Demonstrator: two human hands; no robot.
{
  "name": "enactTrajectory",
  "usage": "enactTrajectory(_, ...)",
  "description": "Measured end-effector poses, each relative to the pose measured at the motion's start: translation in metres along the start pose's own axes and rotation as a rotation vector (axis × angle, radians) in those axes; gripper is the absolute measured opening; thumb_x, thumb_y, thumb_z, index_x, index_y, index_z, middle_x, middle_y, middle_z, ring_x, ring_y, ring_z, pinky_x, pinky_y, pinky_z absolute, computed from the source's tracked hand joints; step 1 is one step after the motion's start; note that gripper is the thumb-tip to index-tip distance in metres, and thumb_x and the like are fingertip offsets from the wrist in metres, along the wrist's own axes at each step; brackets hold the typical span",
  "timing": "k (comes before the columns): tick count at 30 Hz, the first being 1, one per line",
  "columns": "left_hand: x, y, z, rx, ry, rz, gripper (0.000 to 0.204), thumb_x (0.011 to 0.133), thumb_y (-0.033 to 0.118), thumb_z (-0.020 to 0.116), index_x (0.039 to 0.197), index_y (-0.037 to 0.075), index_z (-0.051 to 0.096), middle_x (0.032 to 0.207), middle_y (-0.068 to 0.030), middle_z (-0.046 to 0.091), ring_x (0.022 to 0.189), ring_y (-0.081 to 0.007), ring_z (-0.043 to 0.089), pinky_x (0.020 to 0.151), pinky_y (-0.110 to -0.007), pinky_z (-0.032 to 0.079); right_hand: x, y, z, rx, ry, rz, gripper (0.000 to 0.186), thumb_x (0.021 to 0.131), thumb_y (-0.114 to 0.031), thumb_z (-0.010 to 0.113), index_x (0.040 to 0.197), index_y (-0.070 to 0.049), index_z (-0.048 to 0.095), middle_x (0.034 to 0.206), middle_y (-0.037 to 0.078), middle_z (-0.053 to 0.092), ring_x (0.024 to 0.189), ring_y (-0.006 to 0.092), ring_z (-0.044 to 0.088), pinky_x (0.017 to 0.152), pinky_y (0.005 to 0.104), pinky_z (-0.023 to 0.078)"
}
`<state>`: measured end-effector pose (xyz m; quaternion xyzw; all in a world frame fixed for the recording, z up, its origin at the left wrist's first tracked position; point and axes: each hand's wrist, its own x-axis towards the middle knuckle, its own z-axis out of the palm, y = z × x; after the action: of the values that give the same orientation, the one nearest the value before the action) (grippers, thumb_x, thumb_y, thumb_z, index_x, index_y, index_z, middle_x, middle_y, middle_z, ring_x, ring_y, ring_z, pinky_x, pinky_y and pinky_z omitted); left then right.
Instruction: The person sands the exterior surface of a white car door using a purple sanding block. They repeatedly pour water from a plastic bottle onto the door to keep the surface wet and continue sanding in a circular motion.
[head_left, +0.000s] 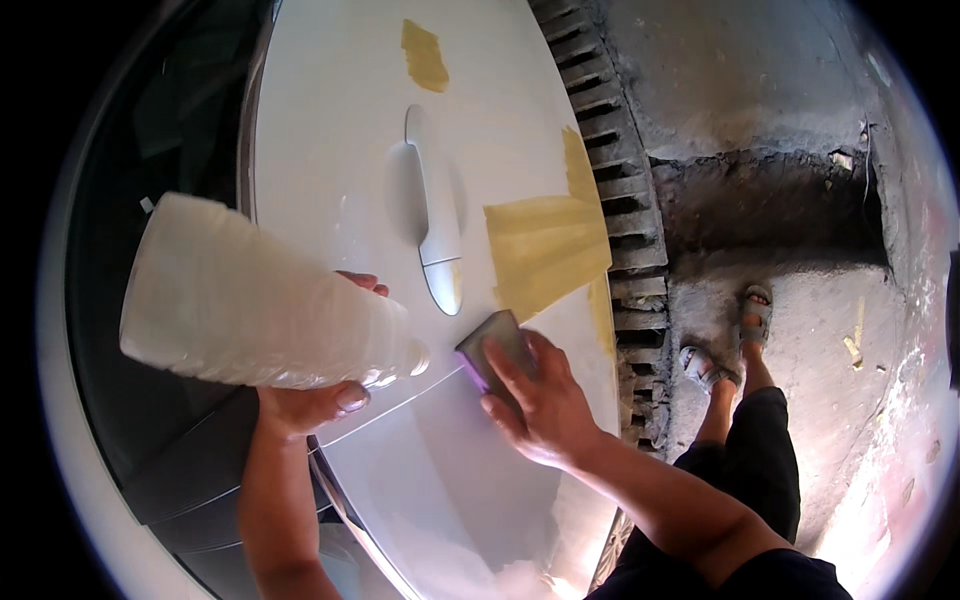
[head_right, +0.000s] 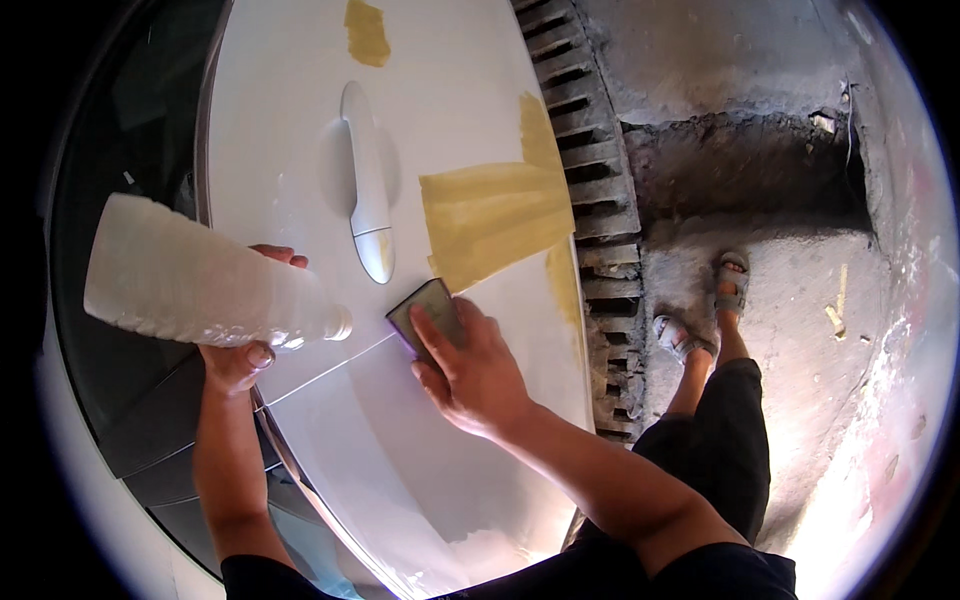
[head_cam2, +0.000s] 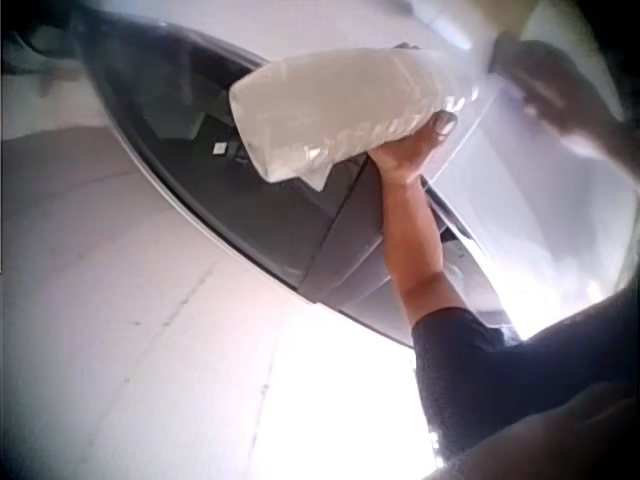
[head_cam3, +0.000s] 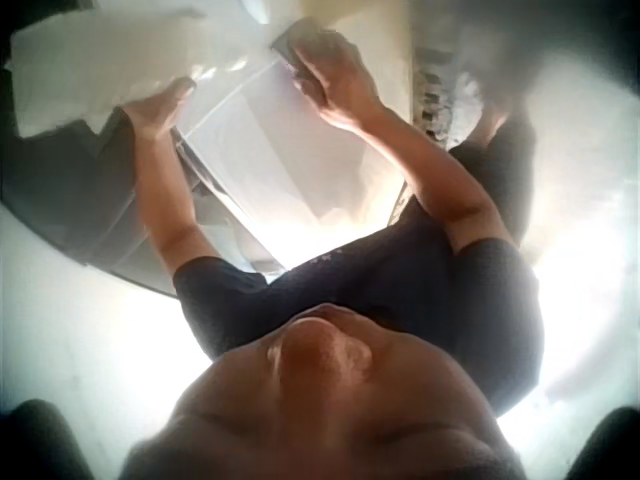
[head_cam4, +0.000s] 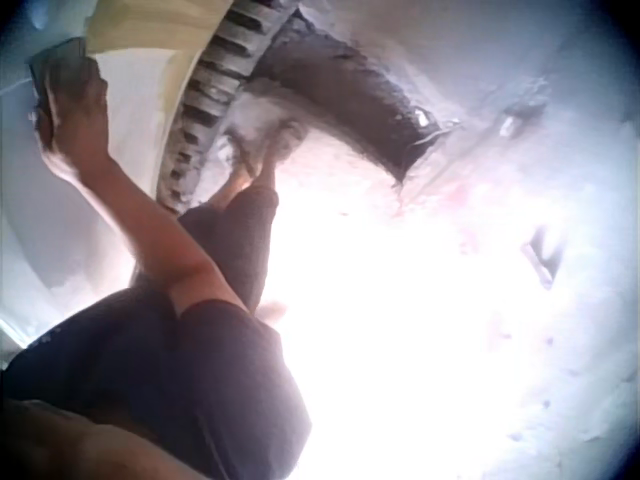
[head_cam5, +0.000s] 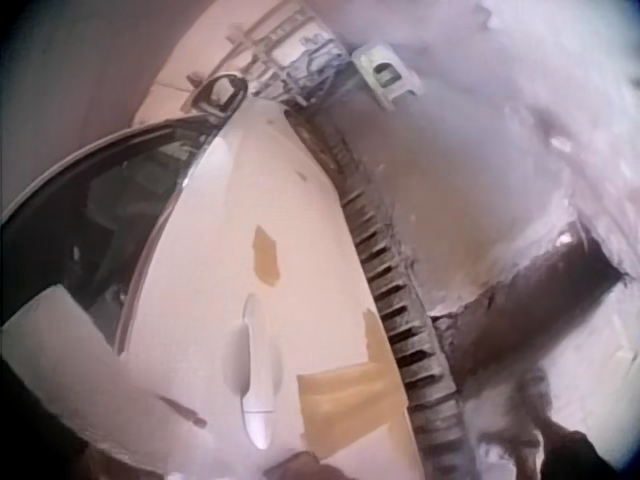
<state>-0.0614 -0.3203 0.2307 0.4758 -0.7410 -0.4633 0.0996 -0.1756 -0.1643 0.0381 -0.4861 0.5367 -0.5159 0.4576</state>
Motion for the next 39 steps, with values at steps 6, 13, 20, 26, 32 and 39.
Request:
enactTrajectory(6,0.014,-0.005,0.01,-0.097,0.111,0.033,0.085,0.067,0.029,0.09,0.131,0.001,0.043,0.116,-0.0131,0.062,0.106,-0.0229,0.059,0.09,-0.037,0.049,0.007,0.007,0.007,-0.063,0.062,0.113,0.064,0.086,-0.026,0.065,0.144,-0.016,0.041,0.134,0.031,0.04,0.102,0.047,0.053,0.084,0.0483,0.051)
enactTrajectory(13,0.012,-0.007,0.0,-0.109,0.246,0.024,0.092,0.064,0.035,0.092,0.132,-0.003,0.042,0.117,-0.0148,0.061,0.105,-0.0237,0.06,0.089,-0.037,0.049,0.019,0.003,0.009,-0.059,0.105,0.108,0.064,0.084,-0.023,0.068,0.142,-0.017,0.043,0.131,0.031,0.042,0.101,0.0439,0.052,0.082,0.0487,0.052)
enactTrajectory(20,0.014,-0.001,0.003,-0.067,0.283,0.032,0.087,0.063,0.036,0.091,0.128,-0.002,0.047,0.113,-0.01,0.06,0.102,-0.0199,0.059,0.086,-0.034,0.048,-0.003,-0.019,0.019,-0.062,0.047,0.062,0.057,0.088,-0.026,0.063,0.141,-0.015,0.045,0.132,0.032,0.042,0.108,0.0484,0.051,0.086,0.0482,0.052)
enactTrajectory(26,0.017,-0.005,0.002,-0.038,0.244,0.034,0.08,0.064,0.034,0.09,0.125,0.0,0.049,0.107,-0.0055,0.059,0.097,-0.0171,0.058,0.084,-0.032,0.047,0.002,-0.017,0.017,-0.074,0.071,0.065,0.059,0.087,-0.026,0.064,0.141,-0.012,0.044,0.13,0.033,0.041,0.108,0.0467,0.052,0.085,0.0486,0.051)
enactTrajectory(32,0.017,-0.006,-0.002,0.026,0.23,0.039,0.08,0.064,0.035,0.089,0.125,0.0,0.05,0.109,-0.0059,0.059,0.097,-0.0174,0.058,0.085,-0.032,0.047,0.026,0.001,0.008,-0.024,0.105,0.072,0.062,0.084,-0.024,0.068,0.141,-0.016,0.045,0.129,0.033,0.041,0.102,0.047,0.053,0.083,0.0507,0.052)
enactTrajectory(39,0.02,-0.004,0.003,-0.025,0.22,0.015,0.081,0.064,0.036,0.089,0.124,-0.002,0.05,0.111,-0.0074,0.059,0.1,-0.0183,0.058,0.086,-0.033,0.047,0.012,0.0,0.014,-0.1,0.118,0.06,0.057,0.087,-0.025,0.064,0.14,-0.014,0.046,0.128,0.033,0.044,0.106,0.0469,0.053,0.086,0.051,0.051)
